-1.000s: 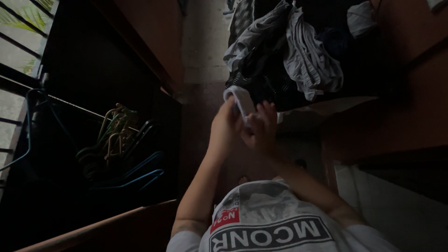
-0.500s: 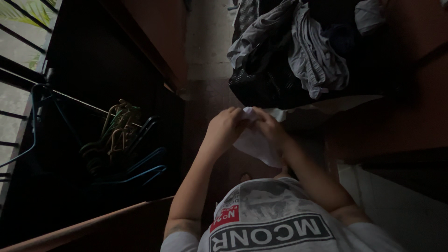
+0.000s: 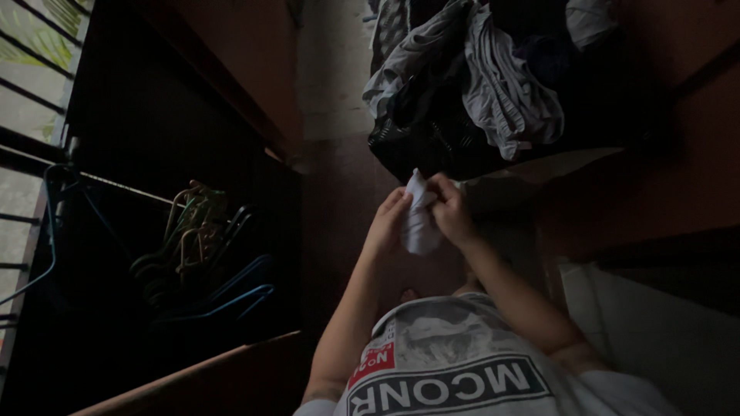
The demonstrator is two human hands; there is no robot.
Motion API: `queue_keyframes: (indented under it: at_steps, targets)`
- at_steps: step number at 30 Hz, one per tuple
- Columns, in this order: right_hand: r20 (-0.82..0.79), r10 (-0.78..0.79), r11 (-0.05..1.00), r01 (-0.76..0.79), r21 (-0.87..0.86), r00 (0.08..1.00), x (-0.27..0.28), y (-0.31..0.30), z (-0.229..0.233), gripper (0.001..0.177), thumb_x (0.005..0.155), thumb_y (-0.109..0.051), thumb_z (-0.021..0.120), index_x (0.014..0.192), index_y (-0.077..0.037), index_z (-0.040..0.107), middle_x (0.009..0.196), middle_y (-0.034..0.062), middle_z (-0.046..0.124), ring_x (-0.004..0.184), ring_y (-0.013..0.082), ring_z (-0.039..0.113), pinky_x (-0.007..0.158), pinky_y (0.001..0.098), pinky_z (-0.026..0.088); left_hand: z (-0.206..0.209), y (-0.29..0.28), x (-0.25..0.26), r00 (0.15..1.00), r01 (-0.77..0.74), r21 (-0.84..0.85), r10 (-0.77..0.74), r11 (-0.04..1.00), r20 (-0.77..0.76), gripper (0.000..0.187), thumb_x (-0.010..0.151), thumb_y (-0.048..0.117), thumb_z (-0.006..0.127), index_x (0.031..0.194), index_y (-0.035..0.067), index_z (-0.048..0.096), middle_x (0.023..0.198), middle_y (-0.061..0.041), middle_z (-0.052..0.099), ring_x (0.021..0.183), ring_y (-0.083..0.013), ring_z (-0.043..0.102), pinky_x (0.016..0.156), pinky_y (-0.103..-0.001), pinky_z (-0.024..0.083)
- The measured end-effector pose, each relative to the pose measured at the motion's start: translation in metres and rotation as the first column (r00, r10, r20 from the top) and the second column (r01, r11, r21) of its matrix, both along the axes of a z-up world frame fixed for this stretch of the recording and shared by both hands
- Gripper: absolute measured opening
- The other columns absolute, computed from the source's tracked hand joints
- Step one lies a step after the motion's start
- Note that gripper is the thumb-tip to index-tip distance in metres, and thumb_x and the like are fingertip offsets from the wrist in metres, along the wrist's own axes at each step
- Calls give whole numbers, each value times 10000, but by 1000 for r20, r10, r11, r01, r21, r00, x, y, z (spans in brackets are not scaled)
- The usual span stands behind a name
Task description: The person picks up individual socks from a pile, smooths them out, and rolls them into pairs, placing each pair back onto the pile.
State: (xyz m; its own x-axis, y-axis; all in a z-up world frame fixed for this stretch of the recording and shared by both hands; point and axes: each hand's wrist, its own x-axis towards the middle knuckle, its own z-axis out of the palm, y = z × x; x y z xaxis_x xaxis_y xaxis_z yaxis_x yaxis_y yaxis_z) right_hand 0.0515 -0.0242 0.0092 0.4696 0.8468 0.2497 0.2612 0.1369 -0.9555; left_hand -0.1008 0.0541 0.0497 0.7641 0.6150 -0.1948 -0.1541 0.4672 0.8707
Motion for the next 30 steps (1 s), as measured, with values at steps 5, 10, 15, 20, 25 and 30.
queue_keyframes:
  at_steps: [5,10,15,20,25,30]
  targets:
    - [-41,37,993,-41,-107,998,-5,-7,37,252,950,-13,486,1145,-25,647,981,100,682,903,193,655,798,353,522,3,-10,-1,981,-115,-130,132,985,138,196,1053,275,599,1112,92,641,936,15,657,836,-90,620,759,-267,521]
    - [577,17,982,95,-163,817,-22,-22,65,314,970,-148,586,1256,-29,641,1002,169,713,903,263,683,762,382,536,34,-13,-13,872,-231,727,469,647,-139,175,1010,249,619,1043,84,670,905,49,674,799,-62,668,693,-210,537]
    - [-280,458,863,-497,-87,844,-11,-18,63,292,877,-12,633,1168,19,633,1000,118,597,895,224,628,830,313,520,35,-11,-14,918,-337,484,397,808,-23,169,1061,227,617,1015,73,669,882,15,644,769,-74,596,674,-232,490]
    - [136,339,937,-347,35,931,-8,-16,77,403,773,80,547,1160,-7,617,1185,98,556,1111,211,596,943,279,495,32,-13,-15,976,-167,58,157,984,150,158,1071,237,576,1036,98,642,889,-8,647,785,-102,618,708,-266,508]
    - [535,-265,932,69,357,802,-31,-16,73,348,900,60,583,1225,-48,523,1198,105,520,1180,251,553,1107,385,461,30,-26,3,930,-51,-317,161,947,332,317,1103,366,458,1083,110,645,983,-17,676,879,-127,640,817,-319,552]
    - [-82,49,999,-46,29,995,-12,-8,-6,259,1078,-200,503,1285,-60,566,1221,79,616,1153,208,611,1036,365,488,12,-31,5,936,-73,-392,198,917,290,306,1073,353,462,1107,119,657,1004,-14,689,903,-137,652,826,-315,555]
